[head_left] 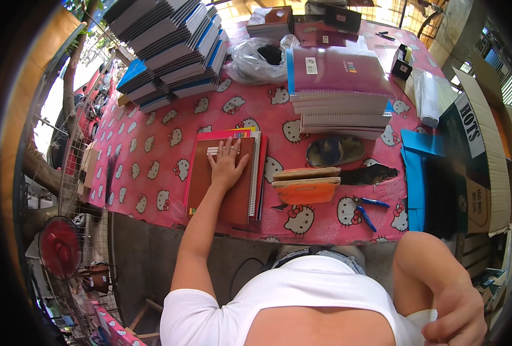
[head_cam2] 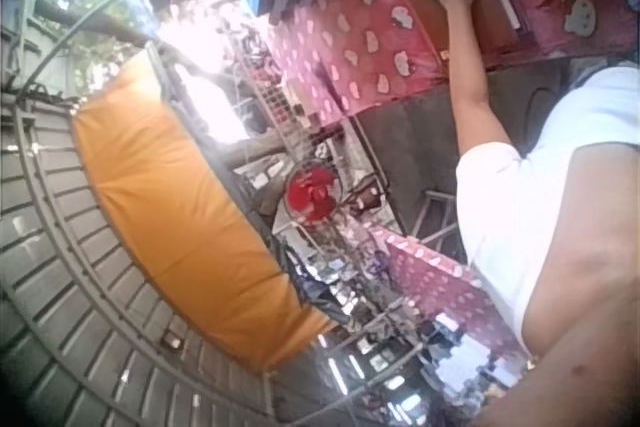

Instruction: The person tapes the spines of several spiral-bound notebooks and stacks them on a table. The person uses a handheld tape dispenser to apply blue tape to the spine of each notebook one by one, then places the finished notebooks into a stack.

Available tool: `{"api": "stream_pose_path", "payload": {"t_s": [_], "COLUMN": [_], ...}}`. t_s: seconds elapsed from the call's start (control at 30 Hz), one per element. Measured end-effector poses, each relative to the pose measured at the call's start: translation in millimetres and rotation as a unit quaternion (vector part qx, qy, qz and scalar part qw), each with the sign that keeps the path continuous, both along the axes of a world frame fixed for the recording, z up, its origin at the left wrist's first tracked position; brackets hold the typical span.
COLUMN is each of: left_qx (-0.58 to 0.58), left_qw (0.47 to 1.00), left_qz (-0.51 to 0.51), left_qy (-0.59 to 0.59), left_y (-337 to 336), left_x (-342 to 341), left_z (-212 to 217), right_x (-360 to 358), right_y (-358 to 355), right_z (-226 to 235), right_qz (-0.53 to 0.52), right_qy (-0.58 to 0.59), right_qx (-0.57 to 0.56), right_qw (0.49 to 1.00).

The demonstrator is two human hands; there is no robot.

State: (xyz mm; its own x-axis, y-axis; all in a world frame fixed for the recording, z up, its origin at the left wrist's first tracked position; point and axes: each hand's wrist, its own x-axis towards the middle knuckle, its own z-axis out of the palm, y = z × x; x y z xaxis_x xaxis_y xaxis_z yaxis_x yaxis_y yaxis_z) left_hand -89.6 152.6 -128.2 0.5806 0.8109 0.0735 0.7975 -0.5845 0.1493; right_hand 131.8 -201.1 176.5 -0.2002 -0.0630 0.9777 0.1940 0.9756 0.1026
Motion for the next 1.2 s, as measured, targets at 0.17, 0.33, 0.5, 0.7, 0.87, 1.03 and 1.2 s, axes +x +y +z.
{"api": "stream_pose_path", "payload": {"t_s": [0.17,0.33,0.5,0.7,0.87,1.03,1.2], "left_qx": [-0.009,0.057,-0.144,-0.108,-0.108,-0.207,-0.016], "left_qw": [1.0,0.994,0.965,0.973,0.955,0.91,0.894], "left_qz": [0.007,0.095,-0.151,-0.204,-0.265,-0.238,-0.076], "left_qy": [-0.004,-0.012,-0.159,-0.006,-0.079,-0.268,-0.441], "left_y": [0.5,-14.2,-85.1,-144.7,-148.3,-126.1,-70.8], "left_x": [-4.1,12.0,67.1,119.3,125.9,134.0,153.2], "left_z": [-2.0,14.1,92.0,74.7,67.5,78.6,84.4], "right_x": [11.2,35.2,80.6,112.9,128.4,146.8,158.8], "right_y": [10.1,41.4,186.0,304.0,318.8,336.3,355.7], "right_z": [0.2,1.4,-40.7,-109.2,-136.5,-109.0,-107.1], "right_qz": [0.042,0.094,-0.301,-0.407,-0.377,-0.256,-0.193], "right_qy": [-0.025,-0.064,-0.222,-0.498,-0.437,-0.414,-0.403], "right_qx": [0.011,0.003,-0.412,-0.45,-0.403,-0.481,-0.549], "right_qw": [0.999,0.994,0.831,0.619,0.71,0.729,0.706]}}
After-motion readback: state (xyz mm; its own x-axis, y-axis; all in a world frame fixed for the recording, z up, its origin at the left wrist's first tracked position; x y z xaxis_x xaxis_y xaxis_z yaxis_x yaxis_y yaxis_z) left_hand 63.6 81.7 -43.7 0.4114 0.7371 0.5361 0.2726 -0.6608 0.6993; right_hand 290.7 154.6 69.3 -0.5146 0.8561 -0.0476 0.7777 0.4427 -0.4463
